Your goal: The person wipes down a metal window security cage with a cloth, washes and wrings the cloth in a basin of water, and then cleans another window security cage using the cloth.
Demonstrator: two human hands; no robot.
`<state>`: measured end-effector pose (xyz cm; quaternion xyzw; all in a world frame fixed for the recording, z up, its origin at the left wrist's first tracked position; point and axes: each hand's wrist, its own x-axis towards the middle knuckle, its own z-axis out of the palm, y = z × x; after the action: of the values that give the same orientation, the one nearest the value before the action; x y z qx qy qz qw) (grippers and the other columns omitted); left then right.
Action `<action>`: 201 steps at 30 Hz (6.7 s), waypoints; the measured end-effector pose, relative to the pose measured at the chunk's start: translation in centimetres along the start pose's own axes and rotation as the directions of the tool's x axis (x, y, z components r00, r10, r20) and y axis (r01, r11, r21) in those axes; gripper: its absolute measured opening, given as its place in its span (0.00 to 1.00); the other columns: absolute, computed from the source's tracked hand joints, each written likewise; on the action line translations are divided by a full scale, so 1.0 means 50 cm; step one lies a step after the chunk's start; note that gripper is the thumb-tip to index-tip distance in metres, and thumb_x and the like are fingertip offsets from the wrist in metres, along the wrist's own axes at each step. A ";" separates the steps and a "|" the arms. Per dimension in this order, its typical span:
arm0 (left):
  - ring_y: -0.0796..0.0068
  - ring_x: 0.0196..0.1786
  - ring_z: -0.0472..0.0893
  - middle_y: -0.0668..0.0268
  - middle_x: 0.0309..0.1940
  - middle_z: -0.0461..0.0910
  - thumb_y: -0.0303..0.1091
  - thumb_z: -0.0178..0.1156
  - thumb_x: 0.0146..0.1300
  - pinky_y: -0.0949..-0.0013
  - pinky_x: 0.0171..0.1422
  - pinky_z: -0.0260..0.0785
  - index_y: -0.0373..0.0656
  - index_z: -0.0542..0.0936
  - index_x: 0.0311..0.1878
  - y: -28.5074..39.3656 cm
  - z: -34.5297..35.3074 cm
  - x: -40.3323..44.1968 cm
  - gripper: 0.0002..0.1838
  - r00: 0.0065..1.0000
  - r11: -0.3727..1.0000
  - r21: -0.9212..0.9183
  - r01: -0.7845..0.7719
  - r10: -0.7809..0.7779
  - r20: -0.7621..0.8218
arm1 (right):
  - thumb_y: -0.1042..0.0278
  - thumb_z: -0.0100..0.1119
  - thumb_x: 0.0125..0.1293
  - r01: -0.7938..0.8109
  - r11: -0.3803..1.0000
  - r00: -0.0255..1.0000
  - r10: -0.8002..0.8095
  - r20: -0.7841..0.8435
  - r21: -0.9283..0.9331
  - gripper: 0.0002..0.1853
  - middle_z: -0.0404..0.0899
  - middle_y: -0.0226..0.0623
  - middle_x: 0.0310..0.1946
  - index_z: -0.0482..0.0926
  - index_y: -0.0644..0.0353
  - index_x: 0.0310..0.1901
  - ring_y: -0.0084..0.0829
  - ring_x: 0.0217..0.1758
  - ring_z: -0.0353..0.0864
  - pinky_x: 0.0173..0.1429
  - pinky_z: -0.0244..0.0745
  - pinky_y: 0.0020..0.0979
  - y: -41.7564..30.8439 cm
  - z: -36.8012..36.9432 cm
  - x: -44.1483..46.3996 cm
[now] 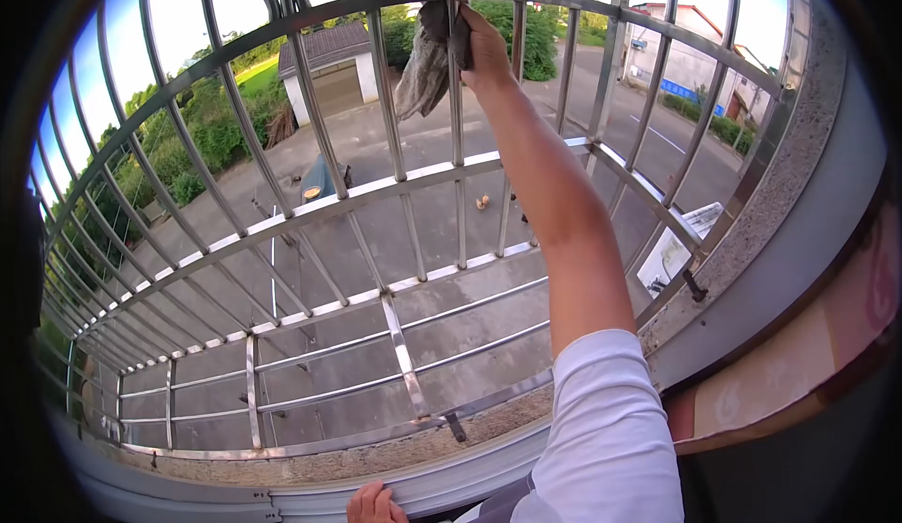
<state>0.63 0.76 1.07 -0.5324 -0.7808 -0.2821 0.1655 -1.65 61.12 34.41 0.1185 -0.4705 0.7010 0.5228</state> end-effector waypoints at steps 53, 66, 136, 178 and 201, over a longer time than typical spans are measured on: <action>0.60 0.49 0.78 0.63 0.43 0.80 0.36 0.59 0.46 0.57 0.50 0.69 0.46 0.80 0.35 -0.035 0.017 -0.028 0.11 0.998 0.992 -0.118 -0.040 0.045 0.048 | 0.63 0.47 0.66 -0.067 0.997 0.938 0.072 -0.339 0.025 0.12 0.82 0.37 0.34 0.79 0.59 0.40 0.34 0.37 0.82 0.48 0.77 0.38 0.043 0.207 -0.059; 0.61 0.50 0.78 0.63 0.43 0.80 0.36 0.58 0.48 0.58 0.49 0.69 0.46 0.81 0.35 -0.034 0.017 -0.023 0.10 0.998 0.991 -0.122 -0.052 0.057 0.039 | 0.63 0.56 0.59 0.143 -0.251 0.771 -0.579 0.267 -0.957 0.14 0.69 0.49 0.42 0.79 0.63 0.43 0.50 0.50 0.67 0.55 0.67 0.46 0.117 0.224 -0.167; 0.62 0.47 0.79 0.64 0.42 0.80 0.32 0.57 0.47 0.60 0.48 0.69 0.45 0.81 0.32 -0.037 0.025 -0.031 0.08 0.999 0.990 -0.134 -0.039 0.037 -0.012 | 0.60 0.52 0.60 0.204 -0.740 0.876 -0.154 0.457 -0.641 0.12 0.81 0.38 0.34 0.83 0.56 0.37 0.36 0.38 0.79 0.44 0.75 0.36 0.084 0.310 -0.119; 0.55 0.45 0.79 0.60 0.44 0.81 0.29 0.57 0.52 0.56 0.51 0.69 0.44 0.82 0.38 -0.012 0.011 -0.021 0.10 0.999 0.999 -0.048 -0.003 0.005 0.045 | 0.63 0.53 0.65 0.462 0.861 0.814 -0.507 -0.284 -0.212 0.13 0.78 0.38 0.43 0.74 0.57 0.48 0.37 0.44 0.78 0.56 0.72 0.39 -0.100 0.016 -0.077; 0.56 0.44 0.79 0.59 0.41 0.81 0.27 0.53 0.52 0.56 0.51 0.70 0.42 0.82 0.37 0.005 0.004 -0.005 0.11 1.000 0.999 -0.038 0.020 -0.019 0.024 | 0.70 0.53 0.57 0.057 -0.150 0.230 -0.960 0.159 -0.987 0.24 0.70 0.52 0.54 0.64 0.66 0.55 0.59 0.55 0.69 0.58 0.63 0.53 -0.168 -0.175 -0.005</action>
<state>0.94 0.78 0.82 -0.5310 -0.7824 -0.2922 0.1434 8.39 67.93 34.11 -0.2862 -0.3957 -0.1144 0.8651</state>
